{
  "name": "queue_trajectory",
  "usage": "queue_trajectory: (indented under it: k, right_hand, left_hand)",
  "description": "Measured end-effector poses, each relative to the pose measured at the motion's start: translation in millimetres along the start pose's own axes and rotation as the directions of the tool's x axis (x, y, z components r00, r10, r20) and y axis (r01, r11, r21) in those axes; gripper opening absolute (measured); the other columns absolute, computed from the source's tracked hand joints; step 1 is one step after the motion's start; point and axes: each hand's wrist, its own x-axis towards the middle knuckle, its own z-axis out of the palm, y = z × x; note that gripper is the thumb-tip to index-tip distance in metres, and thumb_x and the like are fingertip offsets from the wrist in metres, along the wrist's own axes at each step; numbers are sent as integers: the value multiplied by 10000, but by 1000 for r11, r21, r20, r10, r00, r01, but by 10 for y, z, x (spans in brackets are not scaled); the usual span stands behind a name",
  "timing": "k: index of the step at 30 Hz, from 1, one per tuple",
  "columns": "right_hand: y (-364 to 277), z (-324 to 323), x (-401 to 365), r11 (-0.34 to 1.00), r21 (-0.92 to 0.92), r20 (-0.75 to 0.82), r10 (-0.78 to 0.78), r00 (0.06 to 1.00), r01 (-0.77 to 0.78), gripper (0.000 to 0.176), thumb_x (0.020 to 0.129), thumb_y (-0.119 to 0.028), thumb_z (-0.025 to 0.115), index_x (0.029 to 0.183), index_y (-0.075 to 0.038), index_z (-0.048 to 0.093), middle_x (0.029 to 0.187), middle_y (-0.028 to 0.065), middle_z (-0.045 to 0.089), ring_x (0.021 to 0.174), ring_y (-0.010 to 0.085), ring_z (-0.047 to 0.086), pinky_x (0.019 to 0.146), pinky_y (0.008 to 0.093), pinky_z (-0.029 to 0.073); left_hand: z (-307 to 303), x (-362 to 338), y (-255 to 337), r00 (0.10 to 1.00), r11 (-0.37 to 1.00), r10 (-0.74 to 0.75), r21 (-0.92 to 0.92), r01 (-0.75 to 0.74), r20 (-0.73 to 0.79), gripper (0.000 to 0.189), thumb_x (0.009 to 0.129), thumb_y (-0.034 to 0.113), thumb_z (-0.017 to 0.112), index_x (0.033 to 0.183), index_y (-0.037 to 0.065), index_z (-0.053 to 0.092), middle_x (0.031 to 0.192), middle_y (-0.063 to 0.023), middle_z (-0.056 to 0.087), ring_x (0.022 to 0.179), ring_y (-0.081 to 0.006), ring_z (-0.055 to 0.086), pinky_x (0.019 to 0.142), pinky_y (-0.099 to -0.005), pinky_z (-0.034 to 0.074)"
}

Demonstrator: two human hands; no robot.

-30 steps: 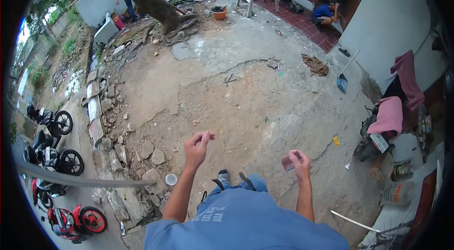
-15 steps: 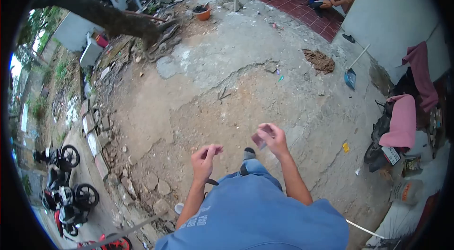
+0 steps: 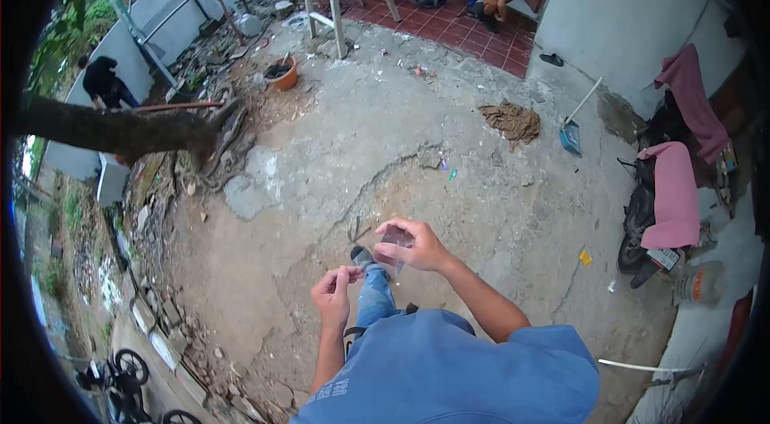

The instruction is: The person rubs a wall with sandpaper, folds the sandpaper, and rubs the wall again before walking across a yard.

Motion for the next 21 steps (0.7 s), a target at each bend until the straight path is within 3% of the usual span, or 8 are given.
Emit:
queue_trajectory:
  k: [3,5,6,10,13,17,21]
  right_hand:
    - [134,16,352,991,101,-142,104,984,-90,315,805,-242,725,1006,-20,626,872,41,667,812,103,621,756,270,490]
    - [161,-71,679,953,244,-222,235,946,-179,272,819,-199,712,983,-3,619,885,49,664,825,95,617,755,262,488]
    - [198,-76,826,946,284,-309,247,918,-158,229,829,-165,698,965,1,619,869,48,664,813,91,616,740,253,485]
    - [247,-170,1432,952,257,-495,278,823,-166,194,837,-156,682,956,-11,630,861,41,666,805,96,620,731,249,486]
    - [268,-194,2003,947,275,-537,293,792,-164,186,841,-155,676,951,-12,634,863,39,668,813,97,622,730,245,486]
    - [448,-253,3021,944,299,-516,281,809,-138,178,838,-147,678,945,-11,636,860,43,668,791,99,625,706,244,490]
    - [706,-413,4234,933,290,-371,313,874,-212,207,819,-157,701,941,-3,634,853,49,666,748,106,630,680,253,501]
  left_hand:
    - [-172,864,-73,997,1000,-20,23,18,70,282,955,181,520,895,-64,646,864,-155,681,758,-210,665,715,-304,522]
    - [-270,1500,-48,991,998,-25,-57,33,134,277,951,178,529,882,-62,650,860,-151,682,761,-207,665,721,-302,519]
    - [-302,1820,7,982,1000,-5,-28,10,188,272,949,174,532,880,-60,652,859,-149,683,765,-204,664,726,-302,517]
    - [-426,2992,298,945,988,98,84,-130,311,234,935,136,543,881,-59,661,844,-135,686,775,-184,660,740,-296,514]
    - [-441,3580,564,925,973,183,74,-219,333,204,924,107,549,876,-50,672,825,-120,691,781,-173,657,748,-291,511]
    - [-501,4241,480,945,982,179,7,-188,275,221,943,109,523,887,-62,652,858,-151,683,789,-200,659,752,-312,522]
    - [-564,4975,280,988,997,71,15,-73,138,233,952,128,518,886,-64,633,880,-174,676,790,-225,663,748,-336,533]
